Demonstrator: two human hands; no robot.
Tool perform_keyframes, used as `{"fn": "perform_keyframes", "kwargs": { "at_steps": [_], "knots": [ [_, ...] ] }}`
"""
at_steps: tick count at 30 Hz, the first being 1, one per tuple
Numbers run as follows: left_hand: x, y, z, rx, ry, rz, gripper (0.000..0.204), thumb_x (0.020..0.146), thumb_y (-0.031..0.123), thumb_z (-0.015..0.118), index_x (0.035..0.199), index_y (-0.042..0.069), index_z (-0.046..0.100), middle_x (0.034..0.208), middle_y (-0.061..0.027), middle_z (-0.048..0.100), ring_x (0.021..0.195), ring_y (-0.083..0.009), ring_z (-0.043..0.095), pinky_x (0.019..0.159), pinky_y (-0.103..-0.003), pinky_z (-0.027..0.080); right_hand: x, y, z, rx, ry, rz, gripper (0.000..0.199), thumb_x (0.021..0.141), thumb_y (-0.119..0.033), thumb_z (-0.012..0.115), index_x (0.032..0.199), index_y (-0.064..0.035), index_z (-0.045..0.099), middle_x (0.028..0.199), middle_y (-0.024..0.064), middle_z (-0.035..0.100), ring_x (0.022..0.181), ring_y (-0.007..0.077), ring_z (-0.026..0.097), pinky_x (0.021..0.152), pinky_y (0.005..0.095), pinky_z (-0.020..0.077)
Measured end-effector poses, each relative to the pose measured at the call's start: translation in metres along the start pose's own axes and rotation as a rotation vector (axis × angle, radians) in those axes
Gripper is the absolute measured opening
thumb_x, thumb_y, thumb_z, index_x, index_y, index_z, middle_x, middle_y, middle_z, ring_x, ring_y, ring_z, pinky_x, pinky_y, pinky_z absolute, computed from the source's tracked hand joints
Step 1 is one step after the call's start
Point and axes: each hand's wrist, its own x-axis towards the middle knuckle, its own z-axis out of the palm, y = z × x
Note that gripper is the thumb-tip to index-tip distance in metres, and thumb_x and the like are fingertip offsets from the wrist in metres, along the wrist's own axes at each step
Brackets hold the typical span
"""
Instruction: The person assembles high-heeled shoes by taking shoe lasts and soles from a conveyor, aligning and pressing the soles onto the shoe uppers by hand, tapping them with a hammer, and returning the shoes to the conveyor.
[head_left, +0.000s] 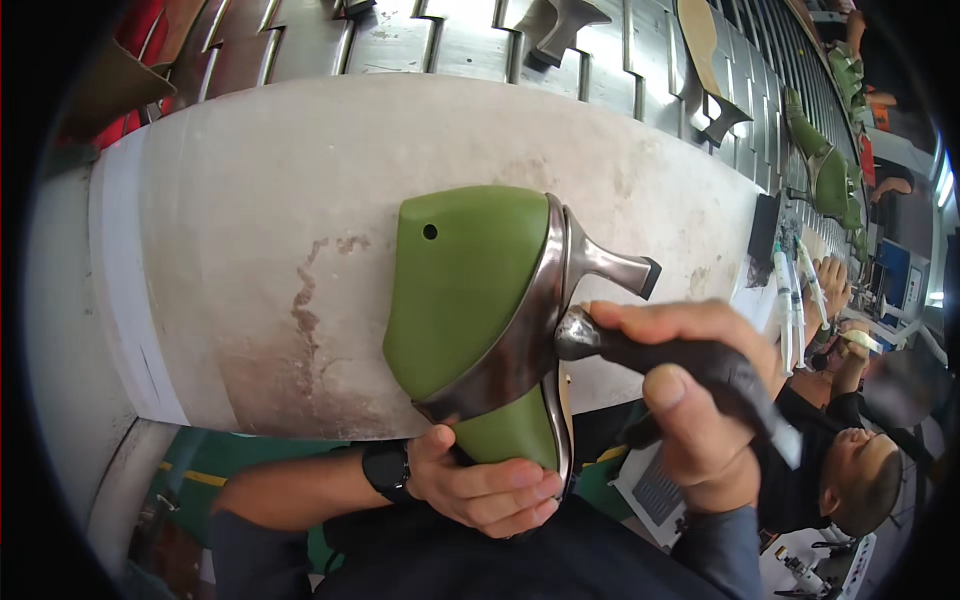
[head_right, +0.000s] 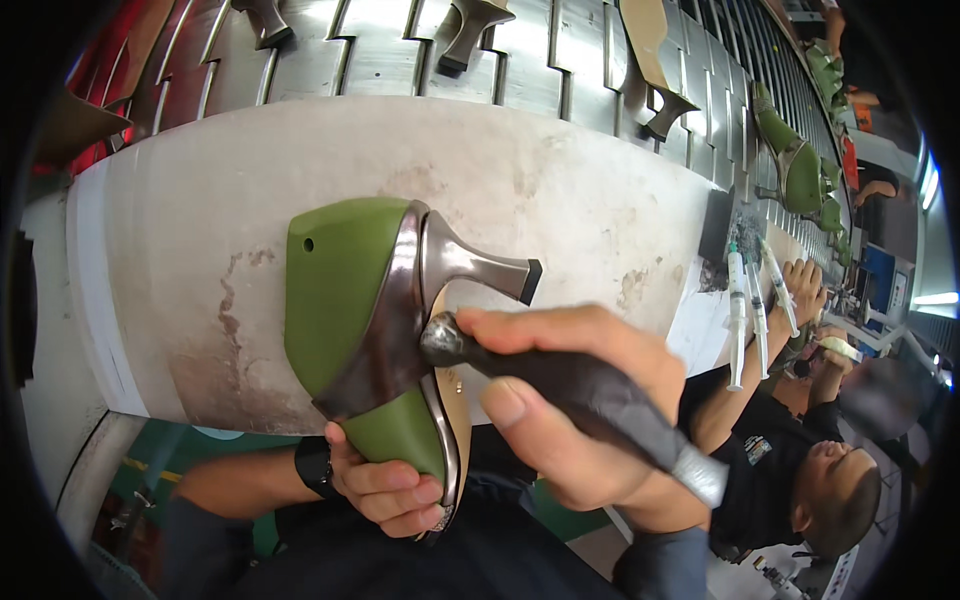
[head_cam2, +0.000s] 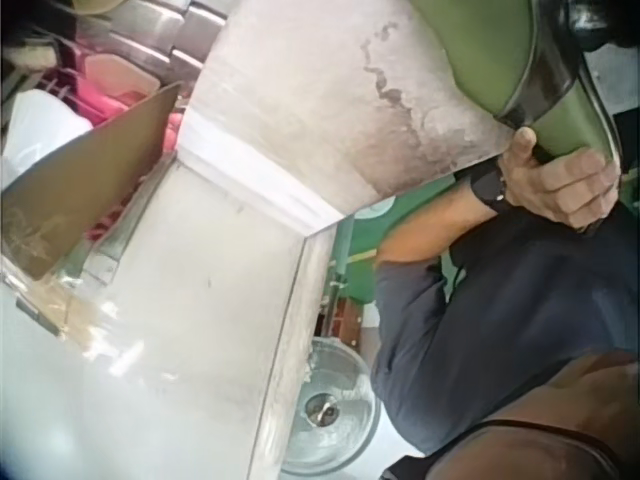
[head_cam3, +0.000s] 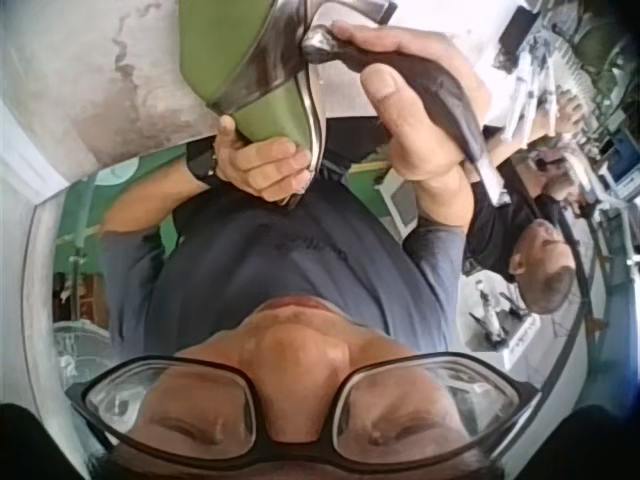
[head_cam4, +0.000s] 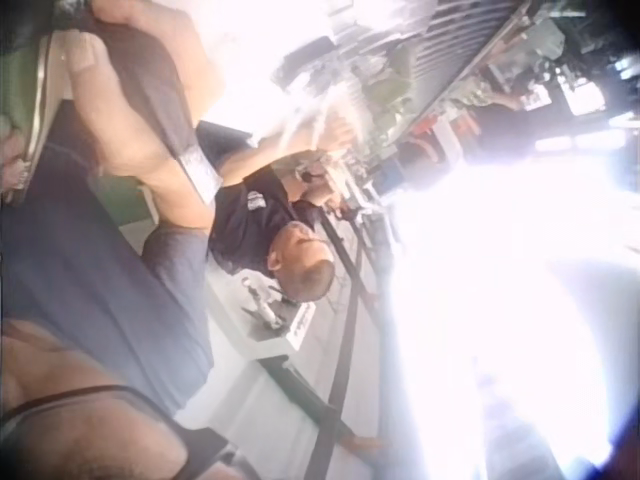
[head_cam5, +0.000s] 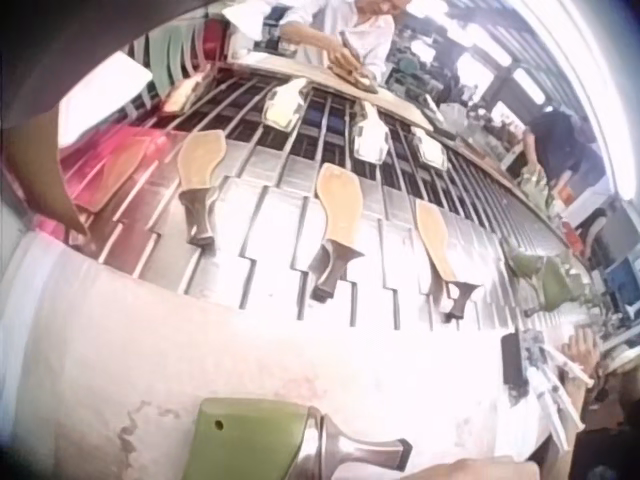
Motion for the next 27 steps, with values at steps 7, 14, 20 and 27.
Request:
{"fn": "perform_keyframes", "kwargs": {
  "at_steps": [7, 14, 20, 27],
  "knots": [
    [-0.005, -0.002, -0.001, 0.084, -0.021, 0.012, 0.026, 0.100, 0.033, 0.060, 0.125, 0.025, 0.056, 0.130, 0.0077, 0.062, 0.134, -0.0155, 0.056, 0.124, -0.074, 0.019, 0.012, -0.013, -0.008, -0.136, -0.144, 0.143, 0.021, 0.091, -0.007, 0.076, 0.108, 0.0042, 0.074, 0.093, 0.0108, 0.078, 0.085, 0.0114, 0.071, 0.077, 0.0256, 0.0556],
    [0.003, -0.008, -0.017, 0.188, -0.133, 0.099, 0.054, 0.093, 0.022, 0.076, 0.137, 0.013, 0.045, 0.138, -0.0092, 0.056, 0.137, -0.0310, 0.054, 0.122, -0.076, 0.023, 0.000, 0.009, -0.001, -0.058, -0.115, -0.057, 0.021, 0.092, -0.015, 0.076, 0.099, 0.0046, 0.074, 0.087, 0.0088, 0.077, 0.081, 0.0106, 0.070, 0.074, 0.0266, 0.0556],
    [0.027, -0.006, -0.035, 0.162, -0.266, 0.090, 0.042, 0.096, 0.008, 0.068, 0.135, 0.013, 0.052, 0.141, -0.0131, 0.059, 0.133, -0.0317, 0.059, 0.122, -0.069, 0.029, -0.003, 0.023, -0.013, -0.029, -0.118, -0.191, 0.024, 0.095, -0.017, 0.074, 0.107, 0.0034, 0.075, 0.097, 0.0094, 0.079, 0.087, 0.0133, 0.070, 0.079, 0.0281, 0.0568],
    [0.098, -0.023, -0.041, 0.090, -0.308, 0.163, 0.070, 0.084, 0.035, 0.085, 0.140, 0.011, 0.050, 0.137, -0.0147, 0.065, 0.126, -0.0330, 0.066, 0.123, -0.064, 0.028, -0.029, 0.056, -0.066, -1.189, 0.114, -0.628, 0.041, 0.079, -0.004, 0.067, 0.120, -0.0043, 0.072, 0.119, 0.0172, 0.075, 0.109, 0.0329, 0.073, 0.089, 0.0418, 0.0589]
  ]
}}
